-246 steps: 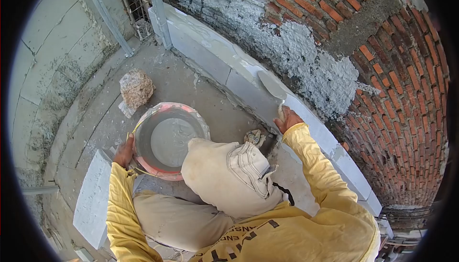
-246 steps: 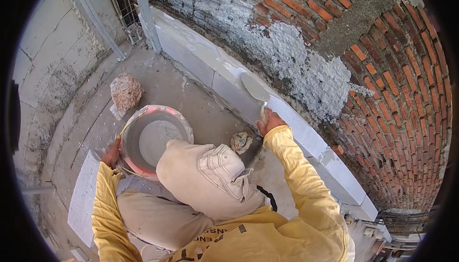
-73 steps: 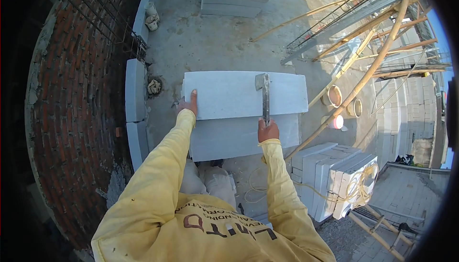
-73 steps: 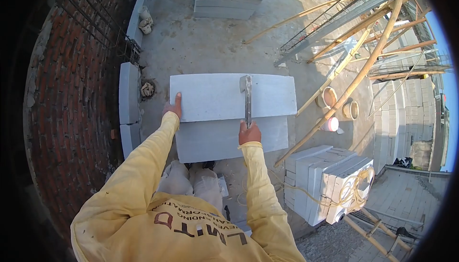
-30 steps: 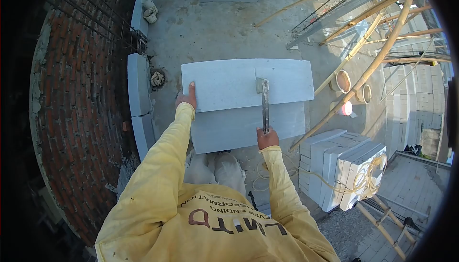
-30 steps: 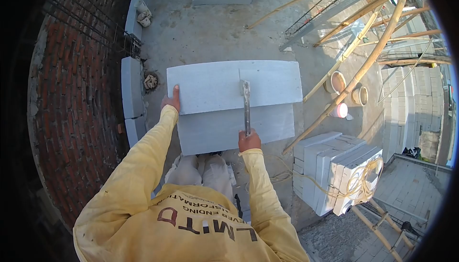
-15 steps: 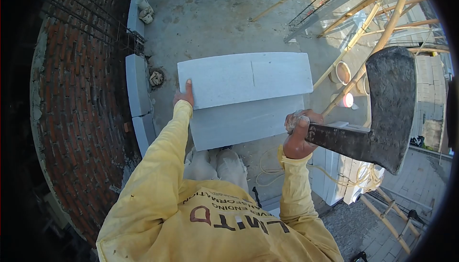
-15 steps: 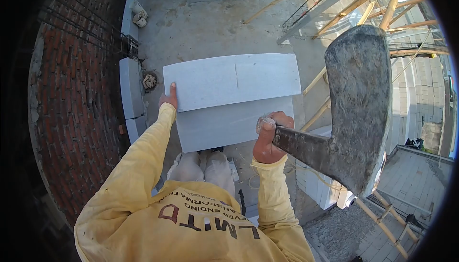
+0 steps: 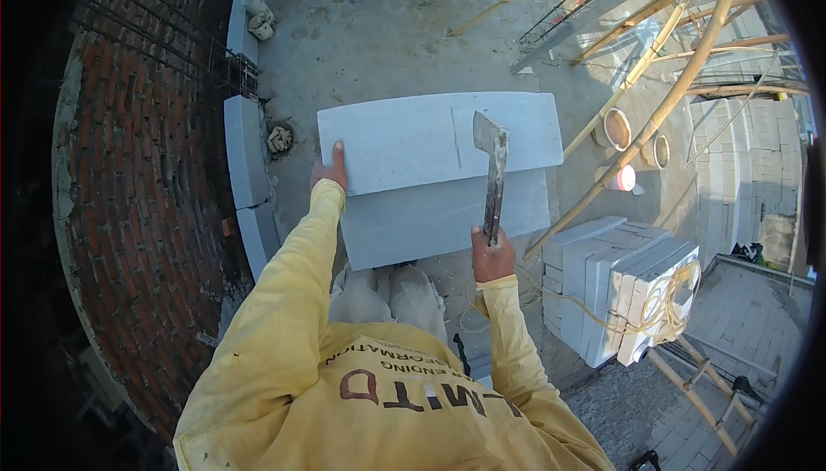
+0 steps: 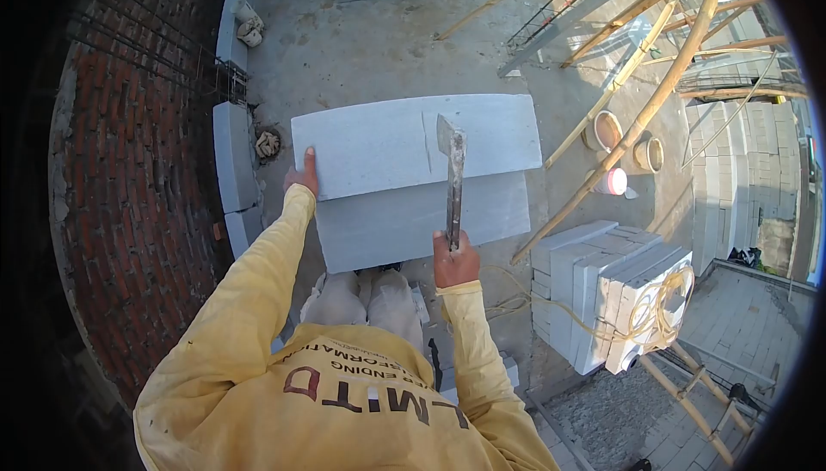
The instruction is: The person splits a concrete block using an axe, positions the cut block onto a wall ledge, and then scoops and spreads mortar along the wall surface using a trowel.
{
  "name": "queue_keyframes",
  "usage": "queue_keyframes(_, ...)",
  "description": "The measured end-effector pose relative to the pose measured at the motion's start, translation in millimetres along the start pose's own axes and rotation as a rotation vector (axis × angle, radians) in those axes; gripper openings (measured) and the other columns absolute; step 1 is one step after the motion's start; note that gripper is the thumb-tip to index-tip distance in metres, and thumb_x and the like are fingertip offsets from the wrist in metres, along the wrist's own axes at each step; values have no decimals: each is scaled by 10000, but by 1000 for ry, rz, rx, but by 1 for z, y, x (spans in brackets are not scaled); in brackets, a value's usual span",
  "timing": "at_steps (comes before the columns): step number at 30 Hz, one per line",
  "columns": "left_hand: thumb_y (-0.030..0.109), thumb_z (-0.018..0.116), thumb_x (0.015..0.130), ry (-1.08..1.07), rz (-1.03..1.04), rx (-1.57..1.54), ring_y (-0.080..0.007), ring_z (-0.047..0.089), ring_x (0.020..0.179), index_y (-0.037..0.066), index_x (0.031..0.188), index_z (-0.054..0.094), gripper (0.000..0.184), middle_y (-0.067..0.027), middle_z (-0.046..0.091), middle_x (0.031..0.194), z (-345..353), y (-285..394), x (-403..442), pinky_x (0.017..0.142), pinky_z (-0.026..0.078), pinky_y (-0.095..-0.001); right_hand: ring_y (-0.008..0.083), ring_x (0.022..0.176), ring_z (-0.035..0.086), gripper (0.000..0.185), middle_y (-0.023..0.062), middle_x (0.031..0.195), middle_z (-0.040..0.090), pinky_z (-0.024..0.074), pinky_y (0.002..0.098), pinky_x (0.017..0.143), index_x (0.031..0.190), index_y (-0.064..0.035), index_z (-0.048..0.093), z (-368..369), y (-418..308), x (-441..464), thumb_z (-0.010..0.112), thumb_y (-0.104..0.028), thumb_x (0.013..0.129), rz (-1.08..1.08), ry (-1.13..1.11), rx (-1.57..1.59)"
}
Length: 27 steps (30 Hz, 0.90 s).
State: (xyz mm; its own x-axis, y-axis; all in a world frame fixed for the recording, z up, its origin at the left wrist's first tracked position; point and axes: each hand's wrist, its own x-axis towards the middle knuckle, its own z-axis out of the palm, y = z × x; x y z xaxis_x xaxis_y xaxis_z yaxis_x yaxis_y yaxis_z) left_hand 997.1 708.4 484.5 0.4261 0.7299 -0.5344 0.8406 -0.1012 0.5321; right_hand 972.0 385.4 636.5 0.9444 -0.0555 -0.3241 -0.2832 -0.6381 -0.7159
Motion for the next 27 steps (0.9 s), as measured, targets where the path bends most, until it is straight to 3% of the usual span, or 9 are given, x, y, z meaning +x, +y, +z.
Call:
queue_keyframes(3,781,447,801,39,-35,60,-403,535,1207,11,1307,552,928,-245,585,1267,-2,9,-5,1022,419,-461,224,625,566,314,103,698,604,457,352,616,905,17,591,-31,-39,-7,609,-295,938,-188,131,279)
queue_keyframes(6,791,452,791,60,-36,53,-402,531,1214,-25,1295,548,964,-260,579,1267,8,-3,6,1028,415,-457,205,642,579,290,68,723,618,457,337,614,908,8,580,-51,-72,-13,613,-279,938,-446,198,602)
queue_keyframes(9,800,450,784,17,-21,20,-407,516,1230,-47,1303,530,996,-276,564,1280,6,-6,8,1040,405,-455,221,657,593,278,108,714,616,468,339,626,894,-1,590,-35,-21,-5,611,-276,936,-507,203,182)
queue_keyframes(11,801,446,784,3,-2,1,-411,509,1238,-48,1316,517,1004,-280,557,1287,6,-5,9,1047,399,-454,280,670,613,329,165,721,622,479,372,646,883,-3,609,5,42,-6,602,-328,927,-132,94,8)
queue_keyframes(14,803,438,786,5,-17,24,-417,504,1242,-54,1331,499,1018,-284,549,1295,10,-9,14,1050,398,-456,344,677,616,382,209,739,623,485,408,670,890,6,628,24,89,5,601,-375,908,77,-141,-320)
queue_keyframes(17,803,430,789,64,-55,71,-417,498,1247,-60,1336,491,1024,-286,542,1303,-1,9,-8,1054,395,-458,379,681,610,410,220,743,630,486,420,682,901,20,635,9,51,4,611,-389,890,207,-207,-138)
queue_keyframes(21,805,423,790,59,-28,64,-421,490,1254,-65,1339,485,1030,-293,530,1313,5,-2,3,1056,391,-461,292,647,603,372,154,679,604,480,397,646,911,10,624,-2,22,12,619,-363,912,29,-48,12)
queue_keyframes(25,804,428,790,15,-23,33,-422,487,1257,-70,1326,496,1027,-295,525,1317,5,-2,6,1058,390,-462,134,608,531,279,34,650,538,446,296,566,891,-16,565,-42,-93,27,596,-283,966,-221,77,516)
queue_keyframes(27,804,430,789,8,-26,22,-421,487,1257,-74,1317,503,1027,-296,524,1318,6,-4,7,1058,390,-462,114,602,513,251,23,658,520,424,258,553,869,-27,533,-52,-136,36,571,-248,980,-549,158,726)
